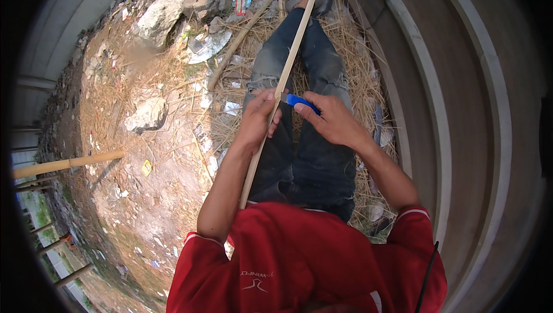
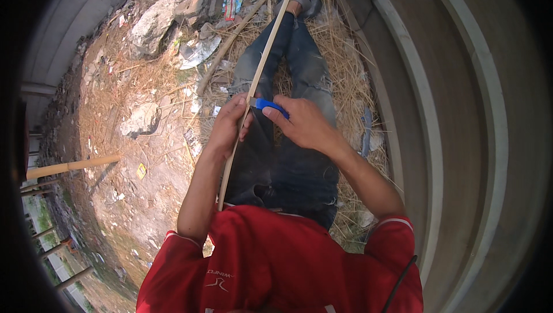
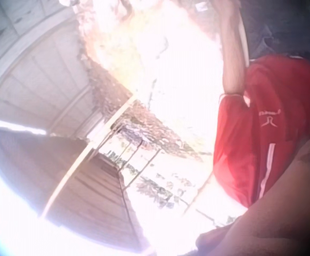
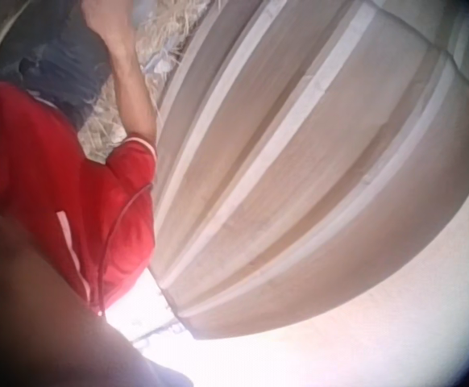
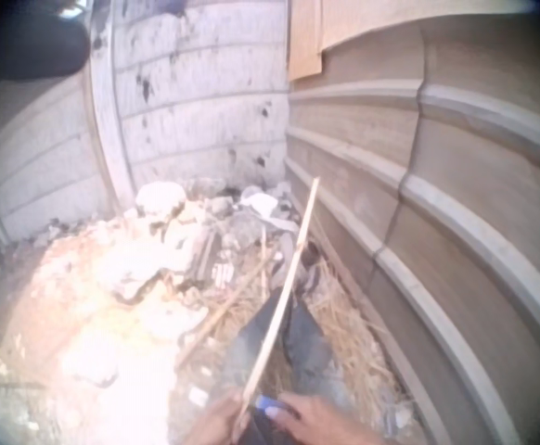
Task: The person sits on a straw-covered floor and uses a knife to shave a long, thin bamboo stick. They hold the stick with their left hand and scrape the blade along its length with their right hand to remove the outer layer.
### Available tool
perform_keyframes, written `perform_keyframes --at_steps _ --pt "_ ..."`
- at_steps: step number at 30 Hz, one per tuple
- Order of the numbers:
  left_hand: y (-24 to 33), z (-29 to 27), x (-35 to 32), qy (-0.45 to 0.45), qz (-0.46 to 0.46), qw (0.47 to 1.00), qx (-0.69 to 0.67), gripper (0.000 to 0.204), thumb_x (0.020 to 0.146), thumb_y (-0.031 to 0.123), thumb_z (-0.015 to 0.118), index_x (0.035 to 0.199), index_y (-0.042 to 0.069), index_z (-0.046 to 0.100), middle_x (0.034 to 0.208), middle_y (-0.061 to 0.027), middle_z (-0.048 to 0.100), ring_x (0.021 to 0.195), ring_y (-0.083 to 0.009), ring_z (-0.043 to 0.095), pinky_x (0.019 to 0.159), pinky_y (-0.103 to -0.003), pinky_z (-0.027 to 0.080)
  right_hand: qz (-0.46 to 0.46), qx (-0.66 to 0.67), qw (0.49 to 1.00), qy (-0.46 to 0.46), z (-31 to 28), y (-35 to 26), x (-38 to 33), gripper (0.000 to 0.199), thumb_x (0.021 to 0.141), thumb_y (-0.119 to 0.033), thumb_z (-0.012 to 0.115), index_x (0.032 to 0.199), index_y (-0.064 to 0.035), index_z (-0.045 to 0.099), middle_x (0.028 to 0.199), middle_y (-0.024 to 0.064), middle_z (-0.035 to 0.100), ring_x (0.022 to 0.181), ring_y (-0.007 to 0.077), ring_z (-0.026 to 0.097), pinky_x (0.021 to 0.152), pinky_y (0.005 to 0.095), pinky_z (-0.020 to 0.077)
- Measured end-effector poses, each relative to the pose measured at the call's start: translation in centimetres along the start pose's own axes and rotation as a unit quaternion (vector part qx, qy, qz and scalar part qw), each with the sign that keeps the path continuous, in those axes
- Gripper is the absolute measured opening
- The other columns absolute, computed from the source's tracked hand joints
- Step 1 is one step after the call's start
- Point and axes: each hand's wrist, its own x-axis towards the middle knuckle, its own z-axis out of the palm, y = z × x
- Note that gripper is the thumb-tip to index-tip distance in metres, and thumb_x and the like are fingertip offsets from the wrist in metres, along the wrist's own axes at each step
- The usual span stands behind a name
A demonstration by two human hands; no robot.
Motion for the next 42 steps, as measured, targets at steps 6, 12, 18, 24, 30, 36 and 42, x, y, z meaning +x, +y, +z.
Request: perform_keyframes --at_steps 6,12,18,24,30,36,42 --pt "0.2 0.4 -0.4 -0.003 -0.014 1.0 0.011 0.036 0.113 0.029 0.038 0.133 0.007 0.058 0.064 0.0043 0.046 0.047 -0.0044 0.037 0.042 -0.021 0.03 0.032 -0.092 0.995 -0.028 0.6 -1.6 0.1 0.047 0.103 -0.047 0.057 0.093 -0.0011 0.066 0.075 0.0255 0.068 0.076 0.0468 0.068 0.067 0.0551 0.0505" --pt "-1.1 0.9 -0.9 0.055 -0.023 0.998 -0.019 0.035 0.113 0.028 0.038 0.13 0.006 0.06 0.063 0.0063 0.037 0.05 -0.0043 0.03 0.046 -0.021 0.027 -0.007 -0.173 0.985 0.003 1.8 -0.3 0.5 0.053 0.103 -0.052 0.054 0.093 -0.0023 0.067 0.074 0.0249 0.07 0.076 0.052 0.067 0.072 0.0585 0.0537" --pt "-2.3 -0.7 -4.4 -0.025 -0.071 0.997 0.028 0.037 0.114 0.03 0.038 0.128 0.005 0.062 0.061 0.006 0.034 0.049 -0.0052 0.029 0.047 -0.023 0.027 0.131 -0.151 0.965 0.167 -6.2 5.5 6.5 0.062 0.104 -0.056 0.05 0.092 0.0017 0.07 0.073 0.0283 0.067 0.078 0.0492 0.068 0.072 0.0557 0.0526" --pt "-4.3 -2.0 -4.6 -0.021 -0.03 0.998 0.055 0.039 0.114 0.032 0.037 0.129 0.005 0.061 0.061 0.0057 0.035 0.05 -0.0049 0.031 0.047 -0.023 0.027 0.122 -0.173 0.967 0.144 -9.2 4.3 5.6 0.062 0.104 -0.056 0.051 0.093 0.001 0.073 0.071 0.0246 0.067 0.072 0.0457 0.066 0.07 0.0524 0.0512" --pt "-0.6 -0.4 0.5 -0.005 0.042 0.999 0.019 0.039 0.114 0.031 0.038 0.132 0.004 0.06 0.062 0.0048 0.038 0.05 -0.0044 0.032 0.047 -0.022 0.028 0.011 -0.171 0.985 0.022 -1.0 0.0 2.1 0.056 0.101 -0.053 0.057 0.088 -0.0002 0.07 0.073 0.0268 0.068 0.074 0.0486 0.068 0.069 0.057 0.0524" --pt "0.5 -1.3 1.8 -0.031 0.074 0.996 0.027 0.039 0.114 0.031 0.039 0.132 0.006 0.061 0.063 0.0049 0.038 0.051 -0.0046 0.033 0.047 -0.022 0.028 0.018 -0.134 0.988 0.073 -2.3 0.5 2.3 0.054 0.101 -0.052 0.058 0.089 -0.0006 0.069 0.074 0.0265 0.069 0.074 0.0489 0.068 0.068 0.0574 0.0535" --pt "2.3 -2.2 5.7 0.0 0.164 0.978 0.131 0.038 0.113 0.031 0.04 0.129 0.006 0.064 0.064 0.0039 0.043 0.054 -0.0053 0.039 0.049 -0.023 0.03 -0.011 -0.17 0.983 0.071 -2.7 -1.0 3.5 0.055 0.102 -0.053 0.056 0.092 -0.001 0.069 0.074 0.0251 0.069 0.074 0.0483 0.068 0.068 0.0572 0.0539"
